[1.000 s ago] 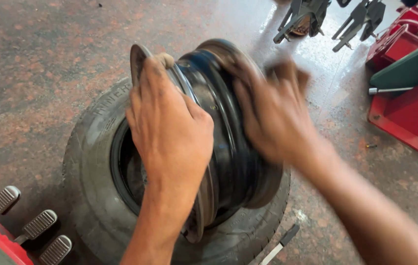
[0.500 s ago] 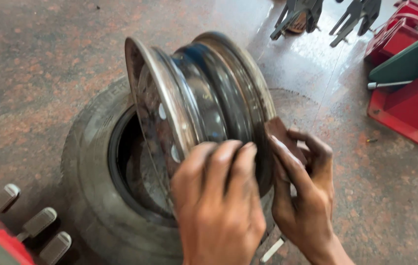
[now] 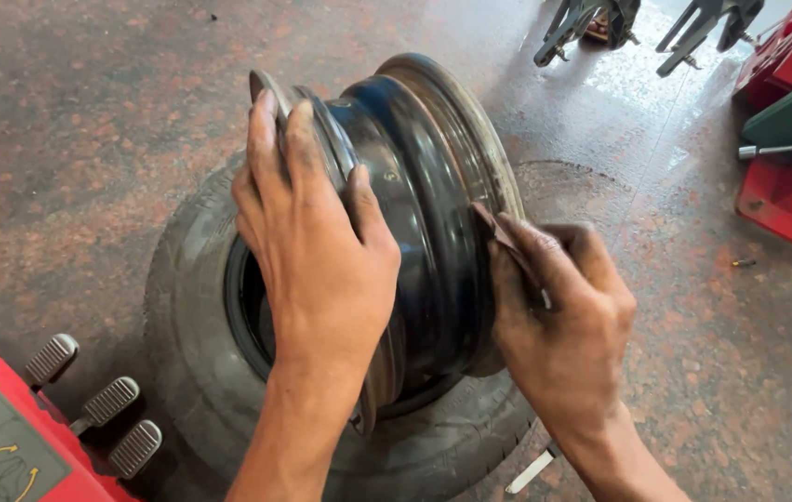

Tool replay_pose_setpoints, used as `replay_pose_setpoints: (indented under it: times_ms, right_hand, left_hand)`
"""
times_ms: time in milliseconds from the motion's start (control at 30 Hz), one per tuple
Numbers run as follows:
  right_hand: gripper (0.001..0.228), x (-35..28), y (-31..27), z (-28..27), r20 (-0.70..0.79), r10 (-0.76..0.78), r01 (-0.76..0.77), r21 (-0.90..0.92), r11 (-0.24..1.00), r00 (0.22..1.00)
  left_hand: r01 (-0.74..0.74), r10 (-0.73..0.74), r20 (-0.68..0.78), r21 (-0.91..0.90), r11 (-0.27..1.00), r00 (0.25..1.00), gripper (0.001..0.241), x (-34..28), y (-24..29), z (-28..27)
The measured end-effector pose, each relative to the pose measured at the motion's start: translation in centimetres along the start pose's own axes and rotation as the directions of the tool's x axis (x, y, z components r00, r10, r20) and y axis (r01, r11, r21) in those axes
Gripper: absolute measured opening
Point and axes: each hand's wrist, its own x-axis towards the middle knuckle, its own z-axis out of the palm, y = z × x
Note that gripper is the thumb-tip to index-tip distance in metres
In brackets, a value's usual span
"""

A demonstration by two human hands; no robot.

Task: The person scrubs the surface of a metal wheel rim with a small abrasive pad. They rotate the rim to clean different sections while holding it steady with their other hand.

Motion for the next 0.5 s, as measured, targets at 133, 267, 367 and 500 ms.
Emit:
replay_pose_setpoints:
  times_ms: [133, 267, 367, 500]
  right_hand:
    - [0.028, -0.1, -0.6, 0.6, -0.023, -0.098, 0.095, -0.105, 0.990, 0.995]
    - [0.018, 2.2, -0.4, 1.4, 0.051, -0.275, 0.280, -0.209, 0.937, 0.960]
    - [0.016, 6.0, 0.6, 2.7, 0.118, -0.299, 0.316, -0.173, 0.933, 0.947]
    - [0.024, 1.6, -0.2, 0.6, 0.077, -0.290, 0.300, -0.207, 0.931, 0.954]
  left_hand:
    - [0.011, -0.011, 0.000, 0.037, 0.999, 1.000, 0.056, -0.5, -0.2, 0.3]
    - [0.017, -0.017, 0.003, -0.025, 1.000, 1.000, 0.054, -0.6, -0.3, 0.5]
    - [0.030, -0.030, -0.010, -0.075, 0.997, 0.999, 0.054, -0.7, -0.4, 0.5]
    - [0.039, -0.039, 0.006, -0.081, 0.996, 0.999, 0.054, -0.5, 0.0, 0.2]
